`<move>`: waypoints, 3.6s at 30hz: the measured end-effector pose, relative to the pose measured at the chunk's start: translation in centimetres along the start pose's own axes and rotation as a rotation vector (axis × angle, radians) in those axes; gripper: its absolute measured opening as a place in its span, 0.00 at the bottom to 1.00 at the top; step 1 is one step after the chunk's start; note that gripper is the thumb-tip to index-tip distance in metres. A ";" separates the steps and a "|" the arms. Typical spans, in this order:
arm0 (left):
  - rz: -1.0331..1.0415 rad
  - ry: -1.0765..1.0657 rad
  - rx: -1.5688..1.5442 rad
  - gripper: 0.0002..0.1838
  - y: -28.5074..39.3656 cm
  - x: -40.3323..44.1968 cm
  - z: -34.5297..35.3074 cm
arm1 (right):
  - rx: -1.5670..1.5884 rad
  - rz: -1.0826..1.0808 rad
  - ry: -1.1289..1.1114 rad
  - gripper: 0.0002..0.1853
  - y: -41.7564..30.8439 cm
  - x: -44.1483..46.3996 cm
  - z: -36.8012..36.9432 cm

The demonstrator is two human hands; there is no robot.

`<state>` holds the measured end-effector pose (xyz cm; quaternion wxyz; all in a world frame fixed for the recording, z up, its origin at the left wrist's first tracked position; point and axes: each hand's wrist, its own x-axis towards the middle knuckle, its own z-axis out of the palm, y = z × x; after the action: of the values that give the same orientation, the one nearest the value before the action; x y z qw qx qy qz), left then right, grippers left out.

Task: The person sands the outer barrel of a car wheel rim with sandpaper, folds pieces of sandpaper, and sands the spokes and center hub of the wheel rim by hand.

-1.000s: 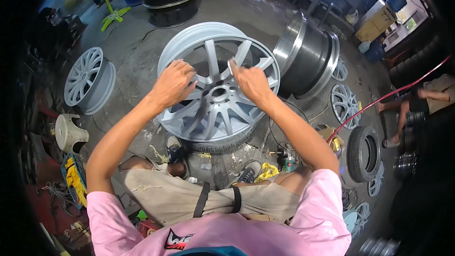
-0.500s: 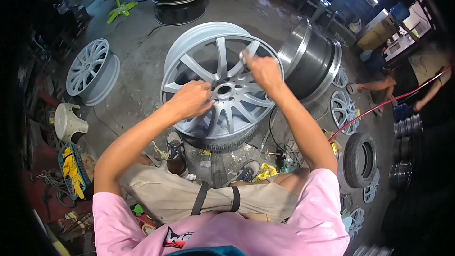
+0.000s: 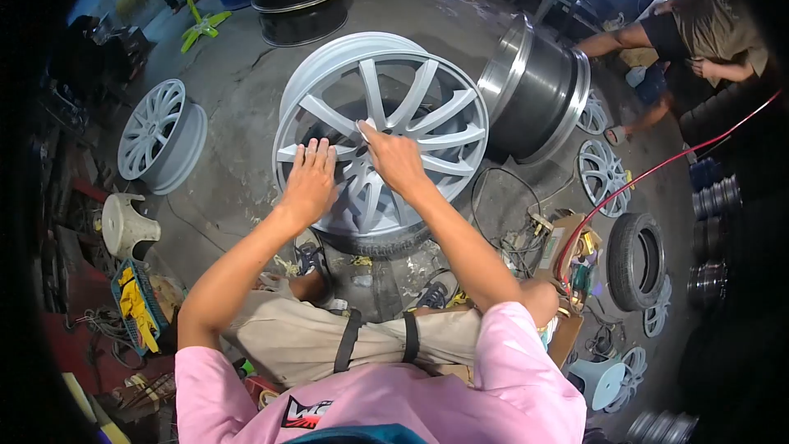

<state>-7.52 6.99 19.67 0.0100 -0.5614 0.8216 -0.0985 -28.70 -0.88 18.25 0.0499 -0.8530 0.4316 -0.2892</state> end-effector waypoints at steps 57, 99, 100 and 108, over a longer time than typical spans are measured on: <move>-0.332 0.285 -0.657 0.13 -9.4 3.0 -1.4 | 0.448 0.124 0.188 0.17 -6.0 6.8 0.1; 0.047 0.317 -0.293 0.24 -1.0 3.8 -2.4 | -0.724 -0.483 -0.038 0.31 -0.2 8.0 -6.5; 0.082 0.319 -0.312 0.19 -0.9 3.7 -2.7 | -0.780 -0.457 -0.156 0.32 0.3 6.8 -5.5; 0.049 0.360 -0.368 0.10 -2.2 1.9 -2.6 | -0.654 -0.469 -0.086 0.33 0.3 8.7 -9.4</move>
<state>-6.57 4.84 22.80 -0.2363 -0.5072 0.8276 -0.0455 -29.95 -6.16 29.89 -0.2734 -0.9106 0.2921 -0.1042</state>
